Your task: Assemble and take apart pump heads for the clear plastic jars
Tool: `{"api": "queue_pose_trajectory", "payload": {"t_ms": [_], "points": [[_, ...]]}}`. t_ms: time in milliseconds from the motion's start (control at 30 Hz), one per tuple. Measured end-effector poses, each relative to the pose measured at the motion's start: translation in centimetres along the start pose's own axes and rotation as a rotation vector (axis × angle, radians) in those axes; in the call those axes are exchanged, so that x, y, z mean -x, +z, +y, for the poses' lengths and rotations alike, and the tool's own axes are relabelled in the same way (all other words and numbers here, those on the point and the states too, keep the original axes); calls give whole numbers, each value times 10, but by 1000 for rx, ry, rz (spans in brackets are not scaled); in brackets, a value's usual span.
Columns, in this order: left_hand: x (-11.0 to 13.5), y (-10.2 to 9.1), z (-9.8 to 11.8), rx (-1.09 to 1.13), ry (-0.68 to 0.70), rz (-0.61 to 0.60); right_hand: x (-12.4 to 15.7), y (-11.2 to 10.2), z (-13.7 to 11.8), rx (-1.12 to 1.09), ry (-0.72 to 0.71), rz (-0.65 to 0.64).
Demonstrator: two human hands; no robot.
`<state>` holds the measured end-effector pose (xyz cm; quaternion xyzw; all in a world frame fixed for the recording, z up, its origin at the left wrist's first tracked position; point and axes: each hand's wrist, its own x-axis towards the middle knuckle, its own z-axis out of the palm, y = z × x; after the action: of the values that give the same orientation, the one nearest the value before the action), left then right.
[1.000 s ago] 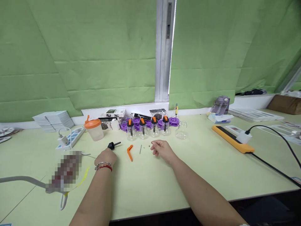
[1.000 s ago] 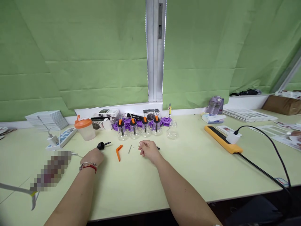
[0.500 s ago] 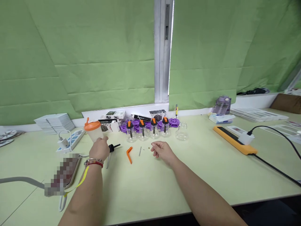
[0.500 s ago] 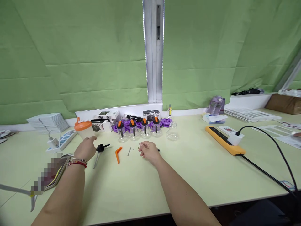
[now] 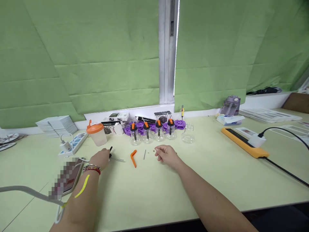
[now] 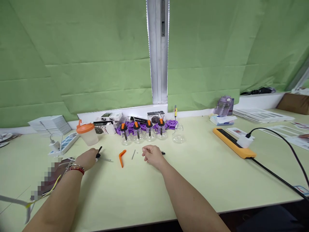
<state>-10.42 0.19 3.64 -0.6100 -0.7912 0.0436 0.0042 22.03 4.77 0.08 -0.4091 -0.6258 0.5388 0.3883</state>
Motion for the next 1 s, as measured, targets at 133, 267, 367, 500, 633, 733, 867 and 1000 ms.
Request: {"api": "queue_pose_trajectory", "payload": {"t_ms": [133,267,367,500,633,733,867,1000], "points": [[7,-2,13,-14,-50,16,1,0,0,14,-6,-9],[13,-1,32,-11,-41,20,0,0,4,22,-27,-12],[17,-2,43,5,-30,9,-2,0,8,27,-41,-13],[20,-5,47,18,-26,0,-4,0,11,28,-48,-16],[22,-14,46,12,-45,15,-4,0,11,39,-54,-26],[17,-27,56,17,-54,83,-5,1,12,43,-59,-29],[-10,-43,88,202,1,346,-3,2,11,58,-78,-32],[-53,-43,114,358,92,486,-1,2,8,77,-100,-26]]}}
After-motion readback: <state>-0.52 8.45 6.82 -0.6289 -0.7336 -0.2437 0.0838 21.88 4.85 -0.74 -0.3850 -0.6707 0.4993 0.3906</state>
